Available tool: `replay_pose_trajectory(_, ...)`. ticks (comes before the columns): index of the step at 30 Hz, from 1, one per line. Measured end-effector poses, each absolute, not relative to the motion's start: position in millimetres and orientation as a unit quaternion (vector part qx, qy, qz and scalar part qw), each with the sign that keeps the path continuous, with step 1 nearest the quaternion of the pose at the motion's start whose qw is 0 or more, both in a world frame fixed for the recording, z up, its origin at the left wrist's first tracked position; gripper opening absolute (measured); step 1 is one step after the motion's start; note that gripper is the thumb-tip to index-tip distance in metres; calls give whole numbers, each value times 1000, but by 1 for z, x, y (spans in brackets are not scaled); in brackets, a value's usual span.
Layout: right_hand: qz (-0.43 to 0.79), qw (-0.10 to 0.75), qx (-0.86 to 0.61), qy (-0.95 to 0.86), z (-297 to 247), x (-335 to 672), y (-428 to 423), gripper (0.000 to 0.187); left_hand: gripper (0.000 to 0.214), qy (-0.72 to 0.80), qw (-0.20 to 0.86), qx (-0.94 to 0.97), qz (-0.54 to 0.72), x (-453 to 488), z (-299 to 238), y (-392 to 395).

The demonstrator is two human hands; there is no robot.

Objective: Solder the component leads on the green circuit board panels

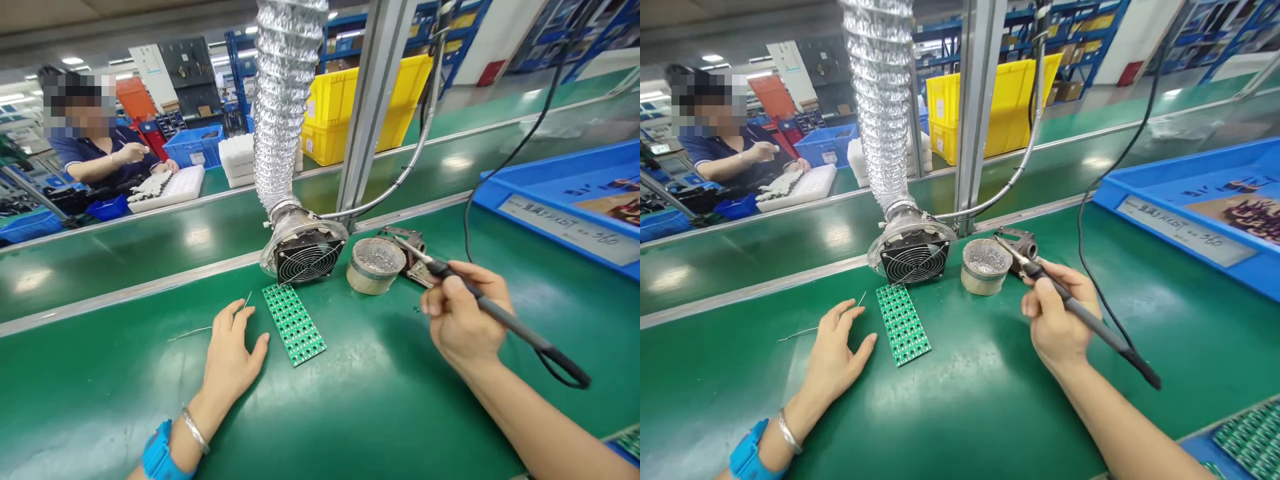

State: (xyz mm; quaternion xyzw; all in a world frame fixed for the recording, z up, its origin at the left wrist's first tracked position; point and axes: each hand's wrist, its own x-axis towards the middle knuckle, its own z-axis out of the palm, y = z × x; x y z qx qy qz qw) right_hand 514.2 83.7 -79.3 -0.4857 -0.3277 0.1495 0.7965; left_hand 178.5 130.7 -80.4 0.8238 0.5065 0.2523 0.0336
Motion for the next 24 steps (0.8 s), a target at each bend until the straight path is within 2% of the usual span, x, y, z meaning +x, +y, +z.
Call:
replay_pose_trajectory(5, 136, 774, -538, -305, -88, 524, 92, 23, 49, 502, 176, 802, 273, 182, -80, 128)
replay_pose_trajectory(8, 121, 777, -539, -301, -89, 520, 90, 24, 49, 507, 212, 789, 275, 190, -77, 141)
replay_pose_trajectory(17, 106, 749, -572, -316, -84, 503, 81, 31, 84, 536, 389, 685, 304, 216, -60, 182)
replay_pose_trajectory(19, 101, 749, -577, -310, -84, 504, 79, 32, 79, 539, 452, 639, 311, 210, -58, 173)
replay_pose_trajectory(24, 104, 740, -594, -298, -85, 507, 80, 35, 50, 507, 606, 518, 327, 180, -44, 134)
